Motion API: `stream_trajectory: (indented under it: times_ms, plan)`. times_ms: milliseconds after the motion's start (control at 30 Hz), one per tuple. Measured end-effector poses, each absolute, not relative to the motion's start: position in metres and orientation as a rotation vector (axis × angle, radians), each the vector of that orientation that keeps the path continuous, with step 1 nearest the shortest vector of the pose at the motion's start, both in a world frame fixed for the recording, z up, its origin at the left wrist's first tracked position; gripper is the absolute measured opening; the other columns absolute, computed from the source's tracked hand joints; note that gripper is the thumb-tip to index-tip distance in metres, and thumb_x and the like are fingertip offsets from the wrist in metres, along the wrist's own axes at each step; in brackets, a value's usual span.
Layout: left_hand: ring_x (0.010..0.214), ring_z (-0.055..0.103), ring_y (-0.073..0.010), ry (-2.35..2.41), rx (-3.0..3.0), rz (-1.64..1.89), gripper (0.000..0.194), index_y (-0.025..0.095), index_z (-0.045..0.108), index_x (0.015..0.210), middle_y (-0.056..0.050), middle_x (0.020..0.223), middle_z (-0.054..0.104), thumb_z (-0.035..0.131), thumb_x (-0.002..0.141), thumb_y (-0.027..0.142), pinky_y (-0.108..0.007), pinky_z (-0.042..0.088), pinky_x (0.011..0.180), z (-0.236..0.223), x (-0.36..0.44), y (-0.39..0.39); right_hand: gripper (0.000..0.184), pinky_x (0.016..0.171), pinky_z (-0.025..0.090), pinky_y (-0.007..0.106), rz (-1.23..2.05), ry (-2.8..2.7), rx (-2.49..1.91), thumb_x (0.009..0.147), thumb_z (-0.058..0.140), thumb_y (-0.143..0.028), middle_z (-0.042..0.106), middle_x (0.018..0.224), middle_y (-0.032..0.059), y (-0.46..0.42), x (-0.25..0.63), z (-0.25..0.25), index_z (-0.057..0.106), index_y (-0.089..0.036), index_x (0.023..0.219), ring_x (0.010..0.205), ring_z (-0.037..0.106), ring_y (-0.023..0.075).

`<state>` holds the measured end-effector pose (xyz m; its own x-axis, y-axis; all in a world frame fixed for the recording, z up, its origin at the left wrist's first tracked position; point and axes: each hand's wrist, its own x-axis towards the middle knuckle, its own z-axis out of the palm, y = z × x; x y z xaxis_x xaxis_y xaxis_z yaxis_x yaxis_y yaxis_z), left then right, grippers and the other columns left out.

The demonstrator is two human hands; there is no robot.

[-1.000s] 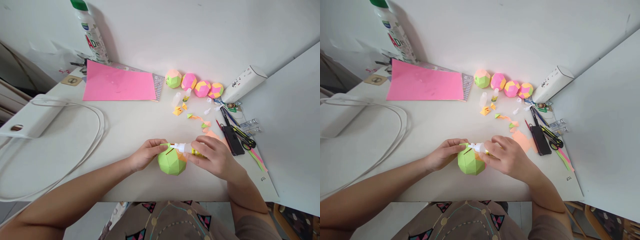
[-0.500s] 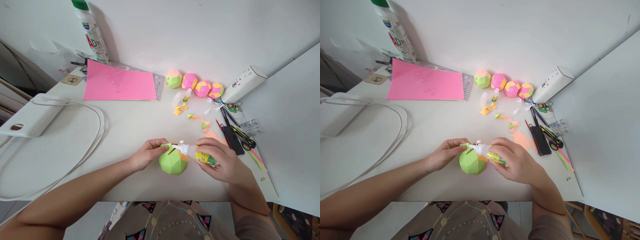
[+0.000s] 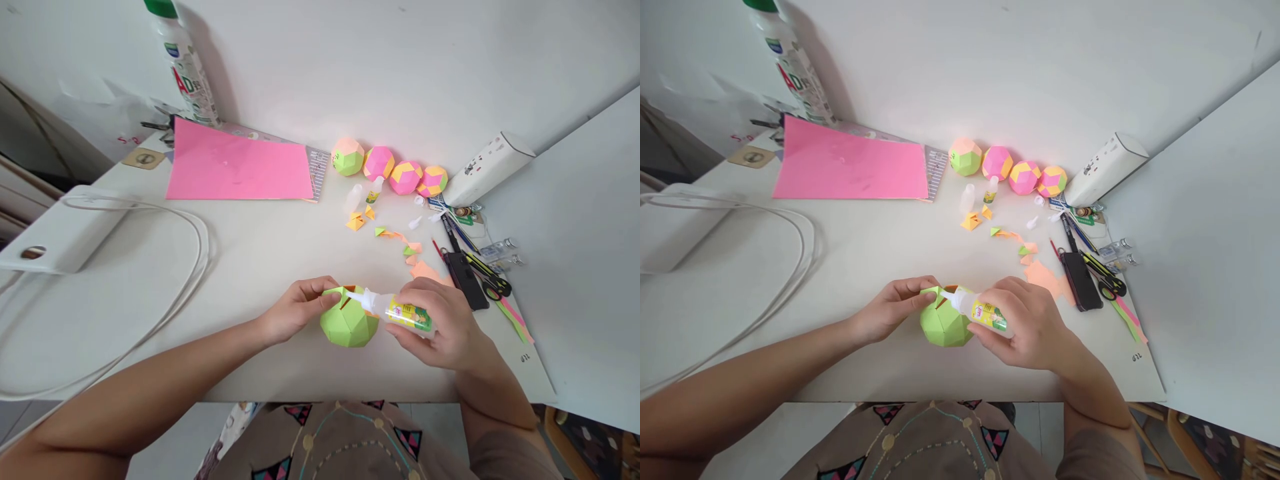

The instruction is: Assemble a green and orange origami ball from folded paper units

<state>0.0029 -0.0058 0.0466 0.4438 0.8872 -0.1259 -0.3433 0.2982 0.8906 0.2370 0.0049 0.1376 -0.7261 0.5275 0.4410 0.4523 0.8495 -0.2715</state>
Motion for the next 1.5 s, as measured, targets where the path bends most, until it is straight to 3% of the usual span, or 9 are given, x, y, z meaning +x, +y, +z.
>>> stream_trajectory:
  times_ms: [533, 1500]
  plan:
    - [0.083, 0.056, -0.0151, 0.723, 0.943, 0.901, 0.027, 0.015, 0.071, 0.080, -0.003, 0.087, 0.060, 0.069, 0.082, 0.042, -0.026, 0.046, 0.077, 0.0445, 0.0035, -0.0080, 0.027, 0.050, 0.043, 0.027, 0.069, -2.557, -0.629, 0.080, 0.069, -0.030, 0.063, 0.069, 0.0041, 0.0004, 0.2332, 0.1339, 0.052, -0.017, 0.097, 0.057, 0.051, 0.0146]
    - [0.082, 0.056, -0.0159, 0.733, 0.954, 0.885, 0.026, 0.015, 0.071, 0.080, -0.003, 0.086, 0.060, 0.069, 0.082, 0.041, -0.027, 0.046, 0.076, 0.0451, 0.0034, -0.0082, 0.026, 0.048, 0.041, 0.027, -0.003, -2.539, -0.614, 0.081, 0.068, -0.032, 0.062, 0.064, 0.0017, 0.0005, 0.2313, 0.1344, 0.053, -0.018, 0.097, 0.054, 0.053, 0.0150]
